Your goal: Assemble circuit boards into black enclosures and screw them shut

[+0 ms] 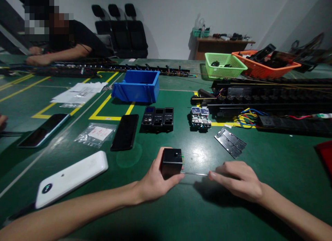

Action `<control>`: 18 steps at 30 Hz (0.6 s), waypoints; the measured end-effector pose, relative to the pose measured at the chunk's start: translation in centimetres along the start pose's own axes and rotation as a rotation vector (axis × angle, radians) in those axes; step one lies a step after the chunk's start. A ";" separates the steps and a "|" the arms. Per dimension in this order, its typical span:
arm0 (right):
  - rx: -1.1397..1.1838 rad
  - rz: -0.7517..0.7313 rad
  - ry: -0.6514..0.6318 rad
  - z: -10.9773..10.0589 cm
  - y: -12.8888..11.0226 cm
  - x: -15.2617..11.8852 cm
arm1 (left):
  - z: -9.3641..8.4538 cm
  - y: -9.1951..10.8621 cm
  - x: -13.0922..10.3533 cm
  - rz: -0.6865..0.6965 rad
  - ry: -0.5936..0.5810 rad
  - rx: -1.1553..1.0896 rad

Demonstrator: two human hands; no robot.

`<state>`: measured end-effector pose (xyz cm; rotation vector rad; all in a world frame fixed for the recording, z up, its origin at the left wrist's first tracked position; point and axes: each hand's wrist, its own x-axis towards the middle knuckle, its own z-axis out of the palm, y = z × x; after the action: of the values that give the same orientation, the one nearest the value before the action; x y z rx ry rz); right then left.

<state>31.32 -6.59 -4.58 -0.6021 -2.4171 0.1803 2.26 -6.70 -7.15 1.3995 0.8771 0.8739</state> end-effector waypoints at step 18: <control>1.584 1.302 -0.208 0.6 -0.7 1.8 | 0.0 -0.8 -0.2 0.174 0.072 0.152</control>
<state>29.46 -6.42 -3.88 -1.1211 -0.9260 2.3282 2.15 -6.91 -7.97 1.6025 0.9013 1.0113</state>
